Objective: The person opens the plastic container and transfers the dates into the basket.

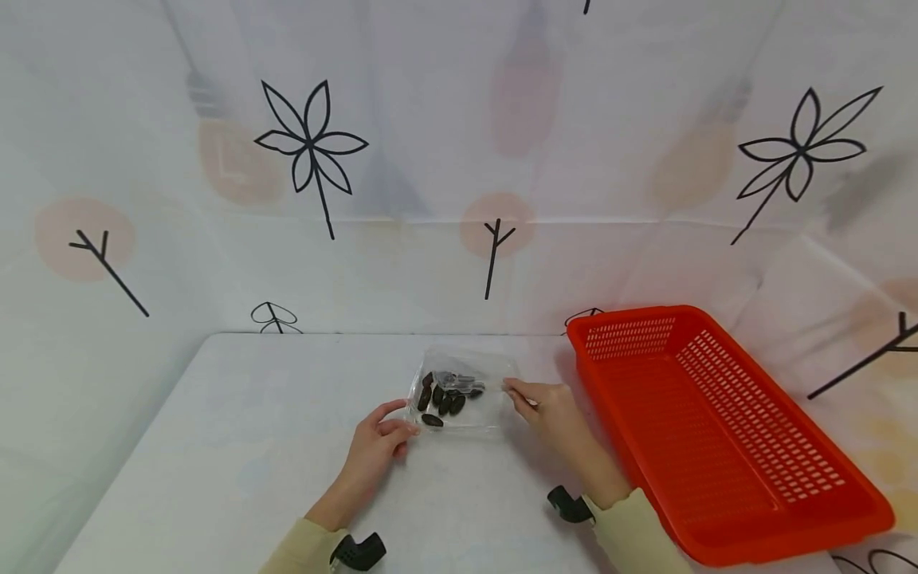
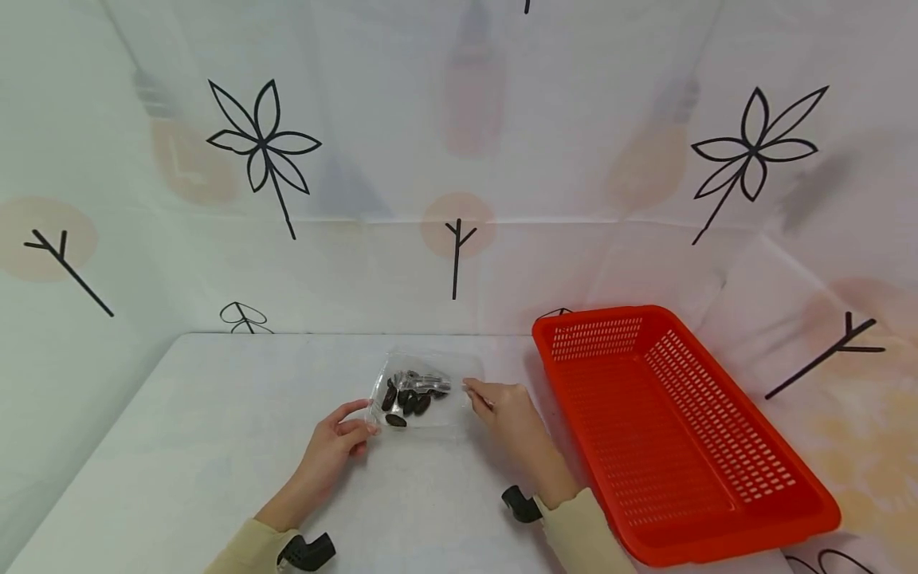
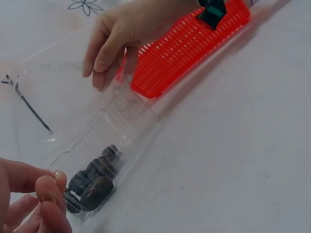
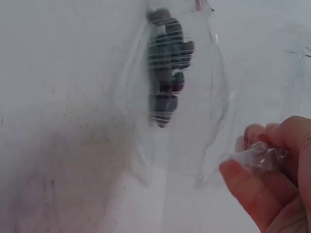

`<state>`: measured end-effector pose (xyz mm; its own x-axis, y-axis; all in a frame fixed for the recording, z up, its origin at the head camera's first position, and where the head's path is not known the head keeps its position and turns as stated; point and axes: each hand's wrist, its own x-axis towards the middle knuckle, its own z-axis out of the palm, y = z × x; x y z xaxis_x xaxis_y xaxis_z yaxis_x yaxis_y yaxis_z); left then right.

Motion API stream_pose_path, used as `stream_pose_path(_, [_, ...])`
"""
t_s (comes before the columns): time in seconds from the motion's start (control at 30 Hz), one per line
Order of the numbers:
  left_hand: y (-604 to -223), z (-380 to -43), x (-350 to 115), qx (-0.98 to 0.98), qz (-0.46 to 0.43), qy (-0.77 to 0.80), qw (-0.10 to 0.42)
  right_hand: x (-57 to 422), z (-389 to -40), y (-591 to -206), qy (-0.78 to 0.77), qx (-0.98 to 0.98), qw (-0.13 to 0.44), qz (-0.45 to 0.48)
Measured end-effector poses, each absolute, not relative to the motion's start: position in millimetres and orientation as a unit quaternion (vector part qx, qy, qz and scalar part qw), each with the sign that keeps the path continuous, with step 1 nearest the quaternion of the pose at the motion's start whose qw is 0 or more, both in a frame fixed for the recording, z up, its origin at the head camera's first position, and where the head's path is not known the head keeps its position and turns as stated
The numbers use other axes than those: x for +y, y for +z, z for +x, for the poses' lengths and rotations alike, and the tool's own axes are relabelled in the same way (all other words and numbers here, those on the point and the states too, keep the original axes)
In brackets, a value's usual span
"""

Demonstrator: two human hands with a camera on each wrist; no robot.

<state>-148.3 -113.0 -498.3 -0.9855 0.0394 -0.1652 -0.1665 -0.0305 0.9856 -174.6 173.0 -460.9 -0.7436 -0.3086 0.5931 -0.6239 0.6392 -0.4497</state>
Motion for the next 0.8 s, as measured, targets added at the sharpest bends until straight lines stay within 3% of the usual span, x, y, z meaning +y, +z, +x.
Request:
stream_pose_path(0.23, [-498, -147, -108, 0.695, -0.026, 0.712, 0.100, 178, -179, -460, 0.326, -0.863, 0.266, 0.280])
stream_pose_path(0.8, [-499, -146, -108, 0.695, -0.021, 0.712, 0.104, 177, -178, -443, 0.356, -0.845, 0.316, 0.243])
